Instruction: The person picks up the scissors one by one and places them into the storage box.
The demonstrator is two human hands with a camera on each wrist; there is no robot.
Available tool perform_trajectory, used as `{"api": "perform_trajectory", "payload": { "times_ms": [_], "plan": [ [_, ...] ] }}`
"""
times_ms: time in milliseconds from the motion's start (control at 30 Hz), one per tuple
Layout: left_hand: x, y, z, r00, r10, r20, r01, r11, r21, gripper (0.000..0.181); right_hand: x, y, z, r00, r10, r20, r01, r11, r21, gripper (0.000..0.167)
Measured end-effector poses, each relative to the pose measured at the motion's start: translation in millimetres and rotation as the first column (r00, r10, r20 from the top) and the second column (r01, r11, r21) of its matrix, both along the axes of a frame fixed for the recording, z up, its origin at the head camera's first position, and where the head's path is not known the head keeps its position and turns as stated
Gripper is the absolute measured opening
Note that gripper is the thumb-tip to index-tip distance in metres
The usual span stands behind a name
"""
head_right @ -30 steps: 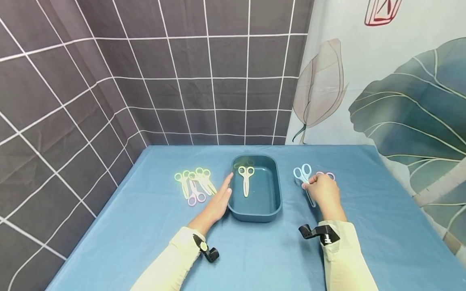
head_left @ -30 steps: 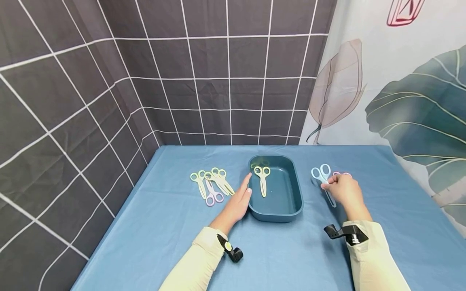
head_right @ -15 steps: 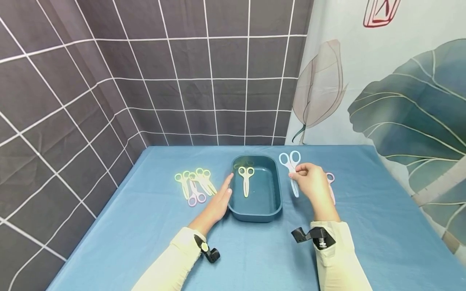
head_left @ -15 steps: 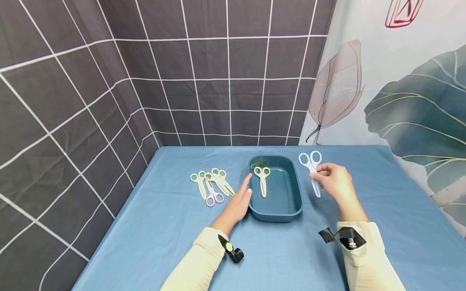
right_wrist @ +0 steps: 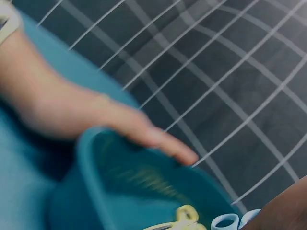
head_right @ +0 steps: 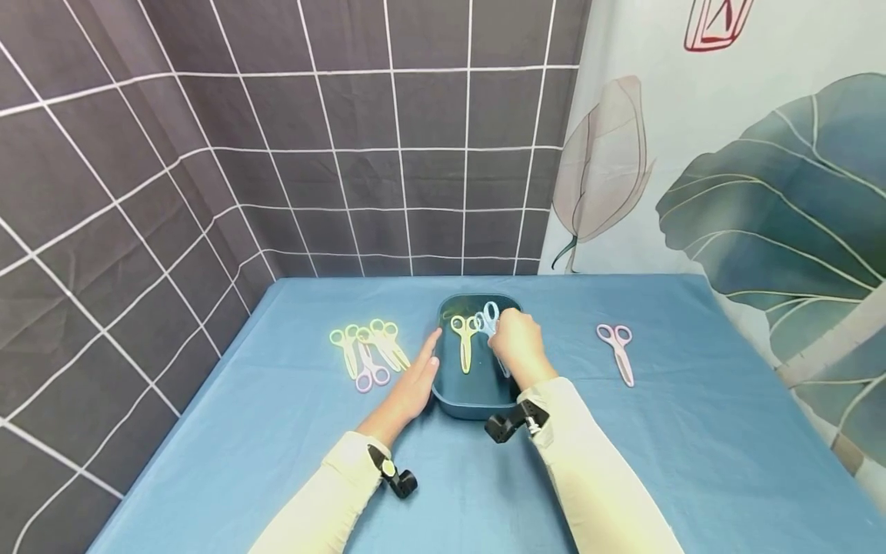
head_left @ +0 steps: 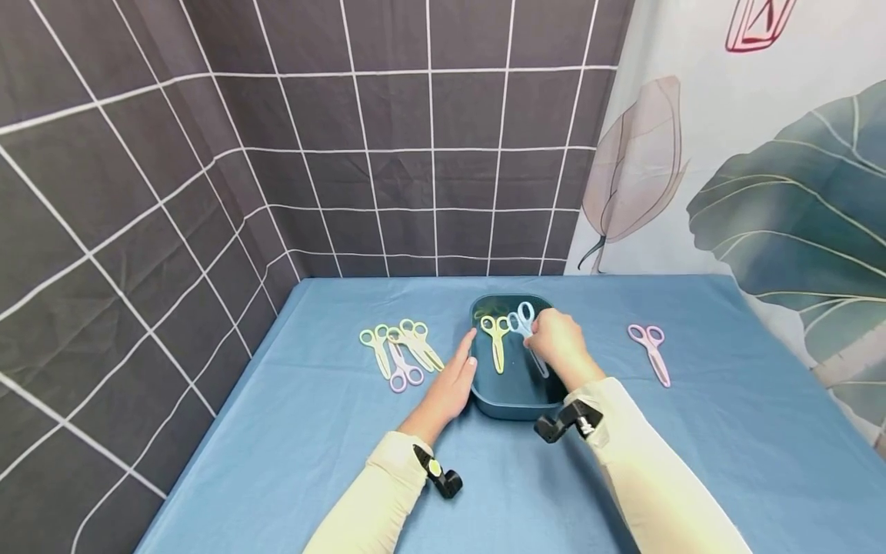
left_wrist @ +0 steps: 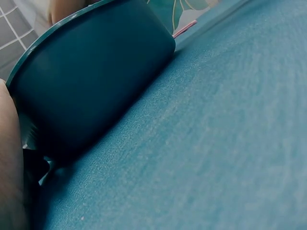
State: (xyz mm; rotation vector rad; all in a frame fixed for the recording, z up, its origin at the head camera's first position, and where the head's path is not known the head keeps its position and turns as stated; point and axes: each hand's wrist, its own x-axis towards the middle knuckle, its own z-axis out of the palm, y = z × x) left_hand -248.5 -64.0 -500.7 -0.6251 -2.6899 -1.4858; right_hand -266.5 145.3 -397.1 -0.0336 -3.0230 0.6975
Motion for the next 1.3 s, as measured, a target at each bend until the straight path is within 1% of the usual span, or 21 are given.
{"api": "perform_trajectory", "payload": {
  "times_ms": [67,167,200,267,433,500,633,700,900,1100,1300],
  "plan": [
    [-0.7,-0.2,-0.3,1.000,0.000,0.004,0.000,1.000,-0.003,0.054,-3.1,-7,-5.7,1.000,0.019,0.014,-0.019,0.999,0.050,0.023],
    [-1.2,-0.7,-0.9,1.000,0.002,0.009,-0.002,1.000,-0.006,0.054,-5.9,-15,-13.2,0.999,0.032,0.018,-0.033,0.995,0.097,0.009],
    [-0.8,-0.9,-0.6,1.000,0.003,0.011,-0.003,1.000,-0.004,0.053,-6.3,-16,-14.9,0.999,0.033,0.012,-0.034,0.994,0.108,0.008],
    [0.0,-1.2,-0.9,1.000,0.005,0.015,-0.005,1.000,-0.001,0.053,-7.0,-19,-18.1,0.999,0.026,0.019,-0.028,0.993,0.119,0.012],
    [0.2,-1.4,-1.1,1.000,0.008,0.021,-0.008,1.000,-0.001,0.054,-7.7,-20,-26.8,0.996,-0.001,0.094,-0.012,0.991,0.131,0.025],
    [-1.0,-1.3,-0.9,1.000,0.011,0.012,-0.011,1.000,-0.002,0.054,-8.9,-20,-30.2,0.993,-0.010,0.117,-0.005,0.992,0.126,0.027],
    [-2.7,-1.5,0.3,1.000,0.016,-0.001,-0.016,1.000,0.008,0.054,-11.3,-19,-35.3,0.990,-0.018,0.140,0.003,0.994,0.105,0.022],
    [-2.3,-1.8,0.5,1.000,0.014,0.009,-0.014,1.000,0.010,0.054,-11.8,-18,-38.1,0.988,-0.020,0.152,0.005,0.995,0.098,0.022],
    [-1.3,-0.8,-1.2,0.999,0.005,0.031,-0.006,1.000,0.017,0.053,-10.2,-18,-45.3,0.984,-0.033,0.174,0.018,0.996,0.084,0.027],
    [-1.0,-0.3,-1.9,1.000,0.006,0.026,-0.006,1.000,0.007,0.054,-6.1,-18,-46.5,0.977,-0.022,0.214,0.020,1.000,0.011,0.019],
    [-1.3,-0.4,-2.1,1.000,0.005,0.011,-0.005,1.000,0.004,0.054,-4.4,-19,-46.4,0.974,-0.021,0.225,0.021,1.000,0.001,0.021]
  ]
}}
